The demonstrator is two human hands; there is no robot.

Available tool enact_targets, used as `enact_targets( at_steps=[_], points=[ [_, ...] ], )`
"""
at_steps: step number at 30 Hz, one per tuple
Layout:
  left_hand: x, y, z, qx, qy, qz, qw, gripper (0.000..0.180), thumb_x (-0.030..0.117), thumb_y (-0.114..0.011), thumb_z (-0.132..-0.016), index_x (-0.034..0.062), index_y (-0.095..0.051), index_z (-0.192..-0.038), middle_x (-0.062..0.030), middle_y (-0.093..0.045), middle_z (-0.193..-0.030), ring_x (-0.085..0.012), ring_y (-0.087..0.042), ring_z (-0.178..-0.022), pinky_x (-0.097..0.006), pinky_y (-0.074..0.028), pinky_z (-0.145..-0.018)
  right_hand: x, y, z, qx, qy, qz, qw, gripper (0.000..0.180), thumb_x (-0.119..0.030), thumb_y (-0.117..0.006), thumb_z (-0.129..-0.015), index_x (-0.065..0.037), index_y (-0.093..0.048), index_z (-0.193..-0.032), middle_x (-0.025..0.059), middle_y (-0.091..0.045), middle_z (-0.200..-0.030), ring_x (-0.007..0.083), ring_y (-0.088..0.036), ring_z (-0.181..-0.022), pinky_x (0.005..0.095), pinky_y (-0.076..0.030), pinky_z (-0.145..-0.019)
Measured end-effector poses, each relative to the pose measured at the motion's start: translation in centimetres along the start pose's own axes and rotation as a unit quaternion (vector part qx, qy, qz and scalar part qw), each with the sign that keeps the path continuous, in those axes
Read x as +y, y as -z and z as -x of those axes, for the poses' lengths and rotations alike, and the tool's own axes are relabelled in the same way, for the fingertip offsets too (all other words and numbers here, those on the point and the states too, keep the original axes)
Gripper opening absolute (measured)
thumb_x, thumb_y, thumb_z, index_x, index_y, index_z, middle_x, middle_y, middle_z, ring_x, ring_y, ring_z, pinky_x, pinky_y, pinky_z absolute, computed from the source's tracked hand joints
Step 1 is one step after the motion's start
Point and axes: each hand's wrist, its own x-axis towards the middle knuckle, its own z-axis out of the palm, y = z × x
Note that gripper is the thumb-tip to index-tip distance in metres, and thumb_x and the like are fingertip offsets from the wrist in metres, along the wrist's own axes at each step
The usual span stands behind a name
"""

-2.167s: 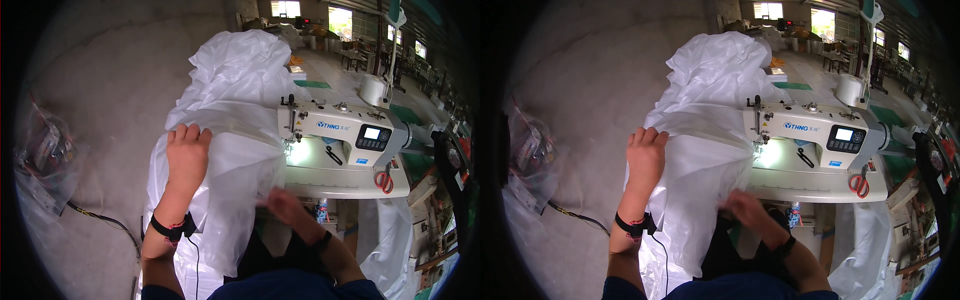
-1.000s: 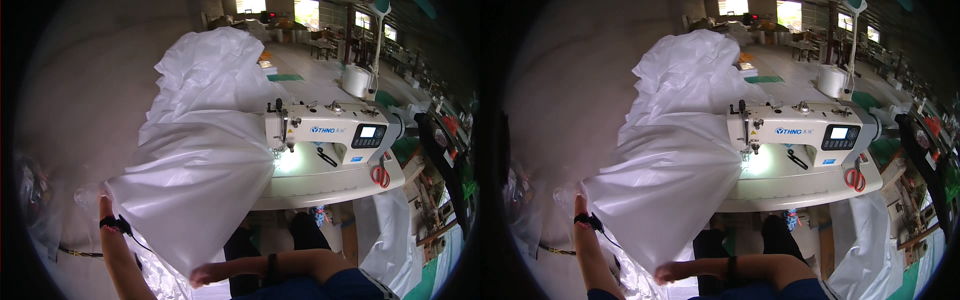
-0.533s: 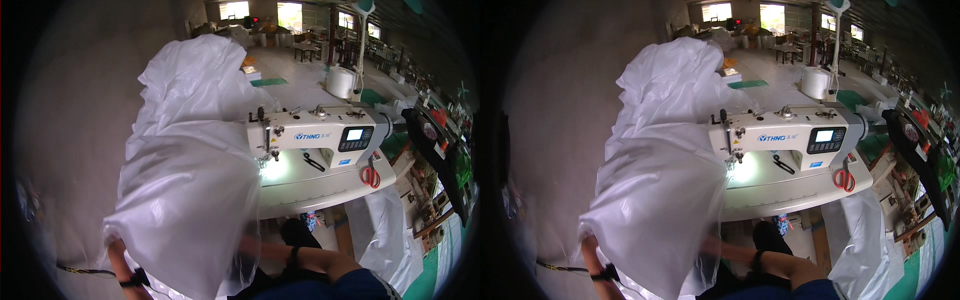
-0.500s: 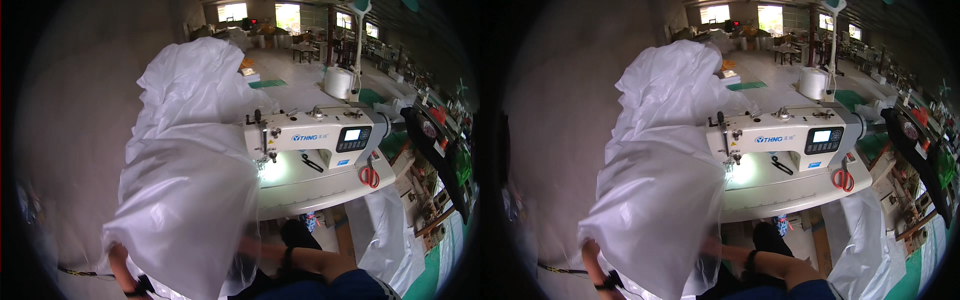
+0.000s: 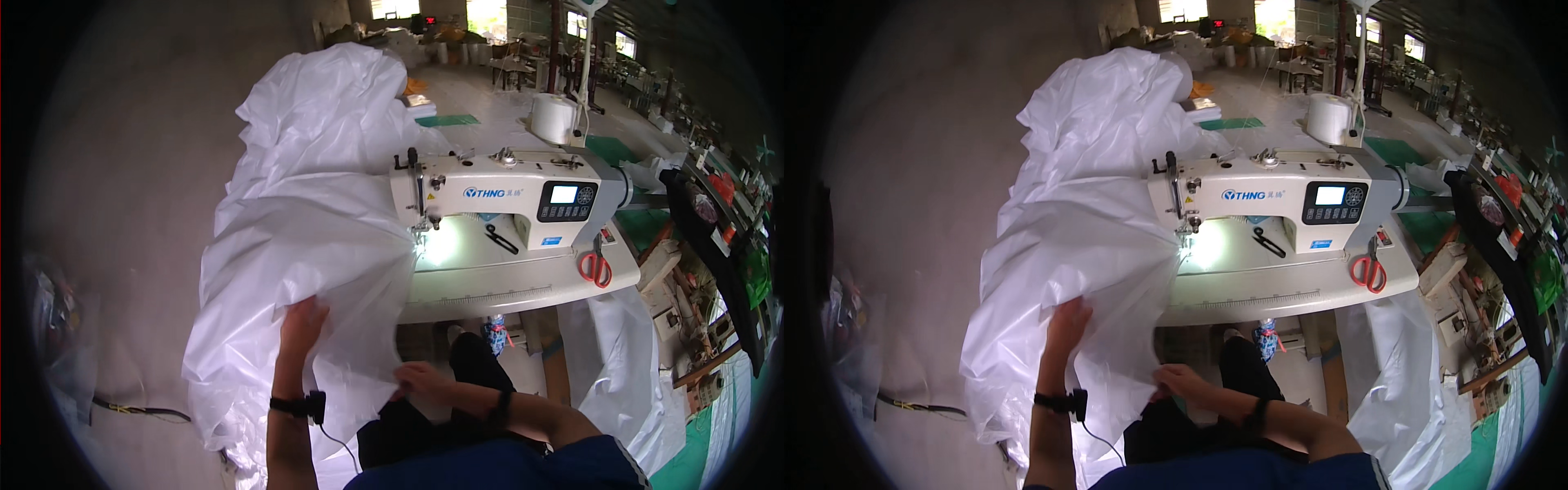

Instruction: Sewing large white plastic or fabric sheets using an industrial sewing machine.

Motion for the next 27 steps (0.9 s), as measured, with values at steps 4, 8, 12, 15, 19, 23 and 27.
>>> enact_targets(
  at_steps=[4,8,12,15,19,23,27],
  points=[
    [2.8,1.3,-2.5,-0.025,0.001,-0.12,0.993,0.043,0.037,-0.062,-0.078,0.0111,-0.057,-0.112,-0.0104,-0.057,-0.114,-0.0299,-0.053,-0.106,-0.046,-0.04,-0.088,-3.4,1.6,8.5,0.037,-0.056,0.158,0.985,0.023,-0.023,-0.05,-0.091,-0.001,-0.059,-0.091,0.0073,-0.061,-0.085,0.0158,-0.062,-0.076,0.0281,-0.048,-0.073],
    [0.9,0.6,-1.8,0.033,0.004,-0.153,0.988,0.037,0.036,-0.062,-0.078,0.0145,-0.059,-0.108,-0.0046,-0.054,-0.11,-0.0256,-0.05,-0.107,-0.048,-0.037,-0.088,-4.4,2.3,11.5,0.037,-0.032,0.182,0.982,0.028,-0.024,-0.05,-0.093,0.0,-0.06,-0.099,0.0044,-0.061,-0.089,0.0119,-0.058,-0.085,0.0259,-0.045,-0.079],
    [-0.7,-1.7,-2.4,0.103,-0.04,-0.164,0.98,0.033,0.034,-0.06,-0.079,0.0154,-0.059,-0.107,-0.0043,-0.054,-0.107,-0.0256,-0.051,-0.103,-0.047,-0.037,-0.087,-0.4,3.4,7.9,-0.075,-0.003,0.242,0.967,0.054,-0.033,-0.065,-0.084,-0.003,-0.047,-0.125,0.01,-0.056,-0.113,0.0175,-0.051,-0.105,0.0299,-0.042,-0.09],
    [-1.6,-2.1,-4.2,0.09,-0.091,-0.139,0.982,0.03,0.03,-0.062,-0.078,0.0148,-0.06,-0.103,-0.0051,-0.057,-0.101,-0.0268,-0.056,-0.094,-0.044,-0.043,-0.079,0.1,-1.5,4.1,-0.016,0.096,0.335,0.937,0.06,-0.033,-0.067,-0.083,-0.001,-0.043,-0.127,0.013,-0.054,-0.117,0.0226,-0.051,-0.107,0.0317,-0.042,-0.091],
    [-1.6,-1.1,-6.0,0.12,-0.215,-0.108,0.963,0.025,0.022,-0.063,-0.075,0.0115,-0.061,-0.098,-0.0081,-0.059,-0.09,-0.0288,-0.059,-0.082,-0.042,-0.048,-0.068,18.1,0.3,-8.6,-0.236,0.187,0.415,0.859,0.035,-0.019,-0.055,-0.088,0.002,-0.053,-0.117,0.0181,-0.058,-0.113,0.0277,-0.054,-0.106,0.0364,-0.043,-0.091],
    [-4.5,-0.5,-4.6,0.066,-0.152,-0.162,0.973,0.027,0.022,-0.062,-0.076,0.0104,-0.059,-0.1,-0.0108,-0.057,-0.094,-0.0311,-0.056,-0.09,-0.042,-0.047,-0.074,9.0,-1.5,-2.1,-0.287,0.041,0.251,0.923,0.039,-0.018,-0.057,-0.088,0.001,-0.051,-0.121,0.0184,-0.057,-0.116,0.0278,-0.053,-0.11,0.0368,-0.041,-0.095],
    [-2.9,0.1,-2.1,0.062,-0.159,-0.129,0.977,0.032,0.021,-0.063,-0.075,0.0084,-0.059,-0.104,-0.0112,-0.057,-0.098,-0.0313,-0.055,-0.094,-0.041,-0.046,-0.08,7.9,5.2,2.3,-0.469,0.278,0.35,0.762,0.041,-0.019,-0.058,-0.088,0.002,-0.051,-0.122,0.0175,-0.057,-0.117,0.026,-0.053,-0.11,0.0354,-0.04,-0.096]
  ],
)
